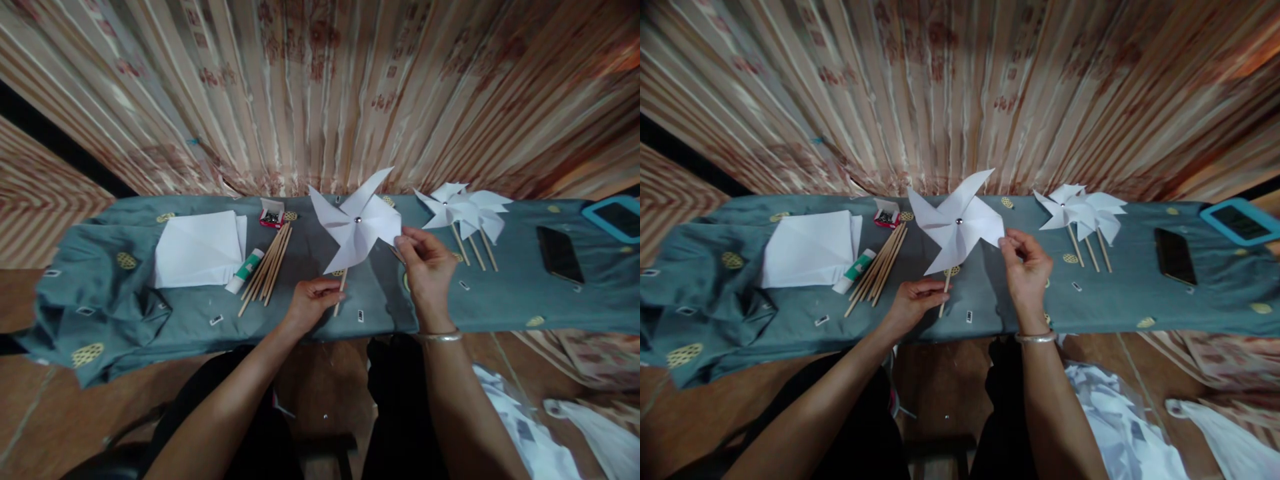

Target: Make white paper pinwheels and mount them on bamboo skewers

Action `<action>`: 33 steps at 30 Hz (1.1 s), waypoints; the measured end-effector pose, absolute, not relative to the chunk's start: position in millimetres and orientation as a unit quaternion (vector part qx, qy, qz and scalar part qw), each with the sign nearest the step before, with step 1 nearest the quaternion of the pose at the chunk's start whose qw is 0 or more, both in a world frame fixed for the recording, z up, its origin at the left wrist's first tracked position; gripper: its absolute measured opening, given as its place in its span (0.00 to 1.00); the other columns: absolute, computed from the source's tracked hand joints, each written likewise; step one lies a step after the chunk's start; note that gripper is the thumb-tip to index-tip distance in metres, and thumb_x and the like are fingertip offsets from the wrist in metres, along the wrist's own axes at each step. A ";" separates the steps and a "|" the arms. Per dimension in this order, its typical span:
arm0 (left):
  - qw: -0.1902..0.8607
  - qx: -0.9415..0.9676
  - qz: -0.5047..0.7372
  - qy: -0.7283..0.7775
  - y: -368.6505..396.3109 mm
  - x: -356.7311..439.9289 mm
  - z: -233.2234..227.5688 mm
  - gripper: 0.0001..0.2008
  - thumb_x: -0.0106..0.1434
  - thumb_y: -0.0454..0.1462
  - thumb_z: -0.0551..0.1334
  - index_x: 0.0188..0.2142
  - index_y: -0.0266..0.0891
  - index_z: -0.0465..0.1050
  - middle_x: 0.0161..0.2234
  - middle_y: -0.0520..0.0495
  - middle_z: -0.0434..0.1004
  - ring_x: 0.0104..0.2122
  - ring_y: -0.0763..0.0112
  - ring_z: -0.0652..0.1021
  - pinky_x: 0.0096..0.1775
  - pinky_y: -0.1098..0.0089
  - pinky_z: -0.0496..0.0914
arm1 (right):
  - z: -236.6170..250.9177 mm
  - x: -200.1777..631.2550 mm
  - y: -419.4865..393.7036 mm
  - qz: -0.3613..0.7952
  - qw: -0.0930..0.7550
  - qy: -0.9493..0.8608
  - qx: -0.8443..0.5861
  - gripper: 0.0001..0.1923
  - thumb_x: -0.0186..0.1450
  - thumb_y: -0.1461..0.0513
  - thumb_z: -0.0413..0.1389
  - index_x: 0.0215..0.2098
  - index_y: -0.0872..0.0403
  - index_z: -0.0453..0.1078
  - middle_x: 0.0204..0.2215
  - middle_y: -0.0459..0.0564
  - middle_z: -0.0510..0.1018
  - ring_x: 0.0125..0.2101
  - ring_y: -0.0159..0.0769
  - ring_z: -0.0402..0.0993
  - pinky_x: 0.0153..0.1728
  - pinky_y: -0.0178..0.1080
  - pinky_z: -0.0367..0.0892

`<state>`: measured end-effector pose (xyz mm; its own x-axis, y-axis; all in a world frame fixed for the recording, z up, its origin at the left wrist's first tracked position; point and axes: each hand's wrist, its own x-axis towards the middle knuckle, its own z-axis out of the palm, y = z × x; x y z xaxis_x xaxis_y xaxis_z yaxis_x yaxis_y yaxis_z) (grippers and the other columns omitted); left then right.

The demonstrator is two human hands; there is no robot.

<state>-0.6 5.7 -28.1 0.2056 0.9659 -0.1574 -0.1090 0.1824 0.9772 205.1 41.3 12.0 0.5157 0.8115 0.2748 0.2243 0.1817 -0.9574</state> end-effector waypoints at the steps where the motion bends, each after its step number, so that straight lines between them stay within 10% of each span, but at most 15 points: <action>1: 0.616 0.466 0.439 0.459 5.9 -0.8 -27.1 0.10 0.47 0.36 0.72 0.31 0.38 0.83 0.30 0.47 0.83 0.31 0.66 0.79 0.36 0.69 0.72 | 12.4 203.5 40.4 0.241 0.632 -0.433 -0.596 0.14 0.53 0.58 0.66 0.36 0.54 0.77 0.28 0.46 0.81 0.29 0.34 0.76 0.38 0.40 0.71; 33: 0.614 0.407 0.474 0.482 12.3 1.6 -26.5 0.11 0.43 0.37 0.72 0.30 0.39 0.83 0.29 0.48 0.83 0.30 0.67 0.79 0.38 0.66 0.73 | 11.4 144.5 19.9 0.442 0.591 -0.431 -0.520 0.10 0.51 0.55 0.67 0.29 0.49 0.76 0.20 0.40 0.75 0.24 0.31 0.71 0.30 0.37 0.70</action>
<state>1.6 12.3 -26.5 0.0859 0.9749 -0.2053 -0.1900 0.2183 0.9572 144.5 19.9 11.4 0.2379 0.9700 0.0502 -0.0736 0.0696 -0.9949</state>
